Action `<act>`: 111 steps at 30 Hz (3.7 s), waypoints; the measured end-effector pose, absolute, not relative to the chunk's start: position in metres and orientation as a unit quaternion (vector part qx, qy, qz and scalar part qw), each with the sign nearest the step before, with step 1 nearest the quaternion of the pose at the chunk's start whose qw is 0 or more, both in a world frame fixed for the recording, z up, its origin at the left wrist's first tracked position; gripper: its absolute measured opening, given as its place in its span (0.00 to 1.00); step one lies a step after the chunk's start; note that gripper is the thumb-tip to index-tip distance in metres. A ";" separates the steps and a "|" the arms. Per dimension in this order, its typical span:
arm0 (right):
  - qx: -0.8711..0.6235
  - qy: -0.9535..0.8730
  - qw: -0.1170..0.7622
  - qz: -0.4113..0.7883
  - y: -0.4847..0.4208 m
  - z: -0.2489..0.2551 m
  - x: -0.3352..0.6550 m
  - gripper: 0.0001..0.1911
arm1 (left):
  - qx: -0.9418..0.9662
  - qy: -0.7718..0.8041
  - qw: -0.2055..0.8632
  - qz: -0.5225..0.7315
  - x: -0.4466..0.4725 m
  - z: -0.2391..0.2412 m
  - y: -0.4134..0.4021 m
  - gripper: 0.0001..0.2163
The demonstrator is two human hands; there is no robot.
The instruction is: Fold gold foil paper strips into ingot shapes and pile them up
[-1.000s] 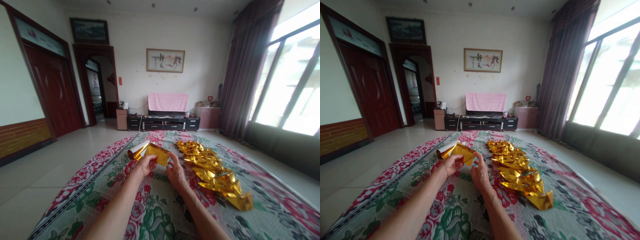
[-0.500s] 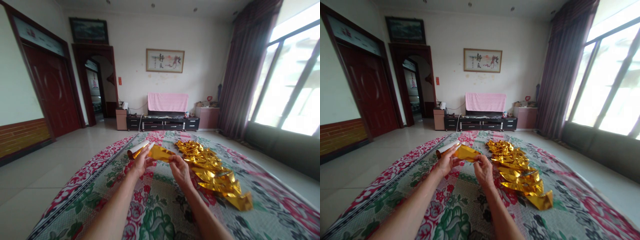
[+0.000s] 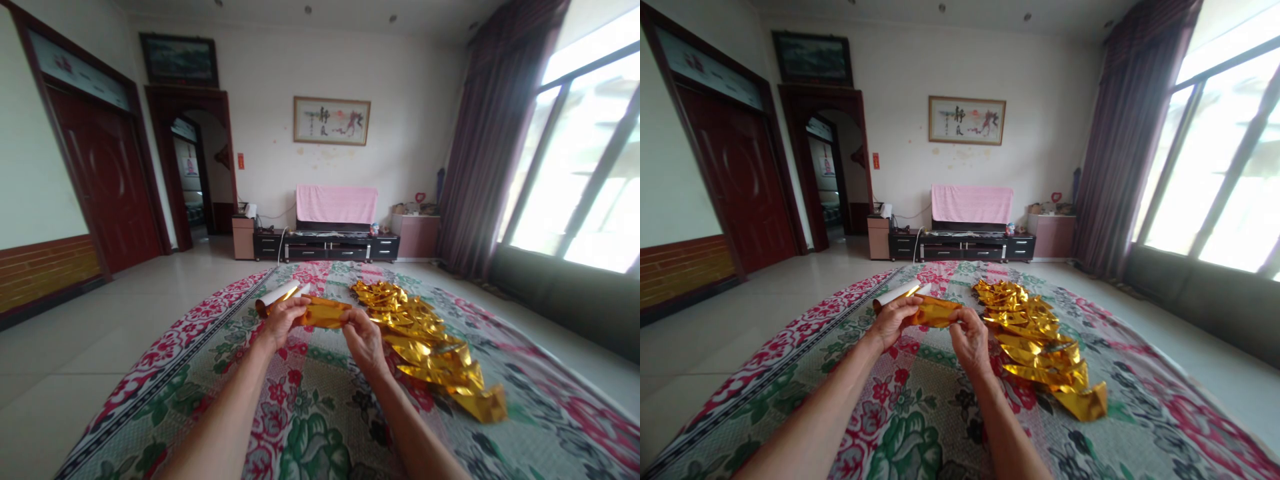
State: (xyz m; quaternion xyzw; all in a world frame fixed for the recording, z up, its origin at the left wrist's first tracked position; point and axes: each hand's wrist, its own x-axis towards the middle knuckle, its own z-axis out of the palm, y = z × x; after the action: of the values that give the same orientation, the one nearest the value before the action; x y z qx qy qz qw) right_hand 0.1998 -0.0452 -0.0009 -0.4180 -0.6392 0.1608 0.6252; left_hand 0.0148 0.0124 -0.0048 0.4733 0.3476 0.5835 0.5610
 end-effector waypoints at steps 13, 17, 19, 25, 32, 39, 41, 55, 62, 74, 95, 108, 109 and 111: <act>-0.416 -0.605 0.648 0.202 -0.045 0.002 0.202 0.06 | 0.500 0.344 0.571 0.553 0.014 0.001 0.006 0.11; -0.456 -0.534 0.652 0.287 -0.043 0.001 0.206 0.08 | 0.488 0.312 0.617 0.532 0.013 0.005 0.000 0.11; -0.451 -0.508 0.659 0.322 -0.040 -0.002 0.208 0.09 | 0.493 0.307 0.626 0.521 0.013 0.006 -0.001 0.12; -0.427 -0.450 0.687 0.378 -0.035 -0.005 0.209 0.11 | 0.542 0.313 0.614 0.480 0.017 0.012 -0.006 0.14; -0.437 -0.463 0.679 0.366 -0.035 -0.005 0.209 0.11 | 0.571 0.314 0.584 0.484 0.017 0.015 -0.009 0.14; -0.464 -0.520 0.647 0.310 -0.038 -0.004 0.205 0.12 | 0.593 0.346 0.543 0.484 0.016 0.008 -0.002 0.16; -0.455 -0.539 0.660 0.259 -0.039 -0.004 0.204 0.12 | 0.590 0.362 0.538 0.482 0.016 0.008 -0.002 0.16; -0.461 -0.640 0.594 0.159 -0.062 0.037 0.187 0.12 | 0.549 0.444 0.395 0.588 0.010 0.028 -0.046 0.15; -0.547 -0.668 0.492 0.115 -0.097 0.003 0.185 0.12 | 0.614 0.538 0.241 0.524 0.014 0.002 -0.077 0.14; -0.582 -0.637 0.505 0.018 -0.106 -0.026 0.195 0.18 | 0.728 0.590 0.071 0.343 0.031 -0.019 -0.078 0.20; -0.498 -0.805 0.322 0.002 -0.121 -0.018 0.187 0.10 | 0.798 0.531 -0.024 0.283 0.019 -0.011 -0.081 0.09; -0.551 -0.773 0.316 -0.018 -0.116 -0.018 0.188 0.10 | 0.854 0.456 -0.036 0.247 0.023 -0.015 -0.081 0.10; -0.557 -0.769 0.313 -0.020 -0.117 -0.018 0.189 0.10 | 0.856 0.455 -0.035 0.244 0.022 -0.015 -0.080 0.10; -0.570 -0.761 0.309 -0.020 -0.116 -0.018 0.191 0.09 | 0.857 0.455 -0.030 0.240 0.022 -0.016 -0.080 0.11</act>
State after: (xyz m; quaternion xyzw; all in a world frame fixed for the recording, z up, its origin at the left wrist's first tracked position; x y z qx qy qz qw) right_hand 0.1910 -0.1164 -0.0183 -0.5696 -0.7613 -0.0202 0.3091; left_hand 0.0217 -0.0798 -0.0157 0.8572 0.4548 0.2398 -0.0301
